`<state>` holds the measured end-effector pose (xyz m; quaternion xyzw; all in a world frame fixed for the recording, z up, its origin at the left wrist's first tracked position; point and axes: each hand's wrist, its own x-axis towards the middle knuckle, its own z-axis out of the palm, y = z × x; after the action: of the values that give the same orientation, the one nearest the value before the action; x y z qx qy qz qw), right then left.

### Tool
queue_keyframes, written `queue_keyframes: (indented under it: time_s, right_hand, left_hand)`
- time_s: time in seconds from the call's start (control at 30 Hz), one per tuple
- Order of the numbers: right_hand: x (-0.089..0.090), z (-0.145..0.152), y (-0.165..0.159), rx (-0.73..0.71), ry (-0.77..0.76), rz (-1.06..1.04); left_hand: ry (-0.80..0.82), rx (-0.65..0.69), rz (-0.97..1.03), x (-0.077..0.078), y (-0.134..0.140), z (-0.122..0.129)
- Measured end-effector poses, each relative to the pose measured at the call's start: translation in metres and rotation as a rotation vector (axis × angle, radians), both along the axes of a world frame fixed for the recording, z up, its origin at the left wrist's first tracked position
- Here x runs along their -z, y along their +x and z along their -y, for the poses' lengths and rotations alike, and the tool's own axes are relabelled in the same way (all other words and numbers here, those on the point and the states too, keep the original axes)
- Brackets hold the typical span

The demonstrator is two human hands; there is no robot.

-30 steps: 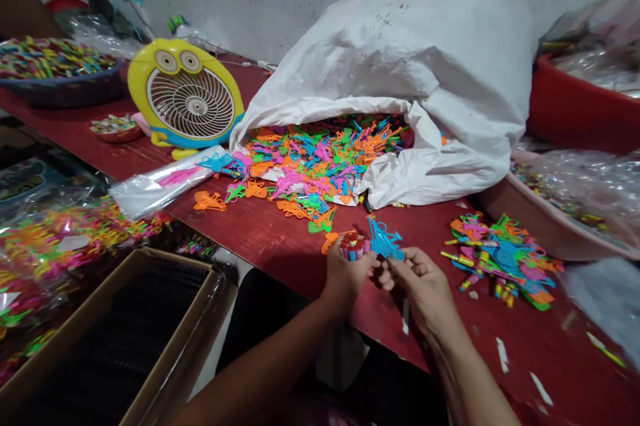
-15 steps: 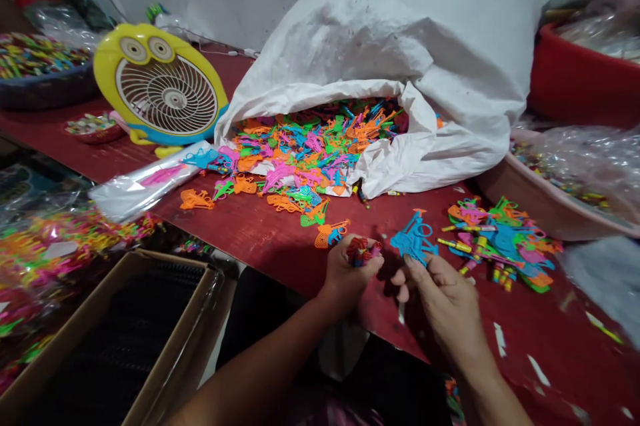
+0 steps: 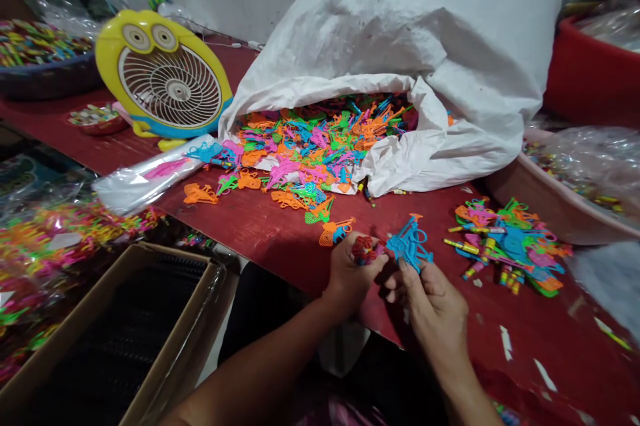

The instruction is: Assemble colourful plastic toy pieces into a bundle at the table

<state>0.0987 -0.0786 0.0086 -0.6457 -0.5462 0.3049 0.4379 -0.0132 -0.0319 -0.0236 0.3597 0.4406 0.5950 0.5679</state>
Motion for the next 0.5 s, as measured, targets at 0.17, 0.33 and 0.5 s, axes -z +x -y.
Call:
queue_keyframes:
  time_s: [0.17, 0.33, 0.5]
  right_hand:
    - [0.0022, 0.0022, -0.0012, -0.001, 0.016, 0.020]
    - [0.0011, 0.0018, -0.0027, -0.001, 0.052, 0.129]
    - [0.0004, 0.0013, -0.0050, -0.045, 0.081, 0.164]
  left_hand:
    - [-0.012, 0.004, -0.007, -0.0040, -0.0008, 0.0005]
    - [0.020, -0.017, -0.082, -0.0019, -0.0011, 0.0015]
    - [0.056, 0.004, -0.098, -0.0004, -0.0024, 0.0047]
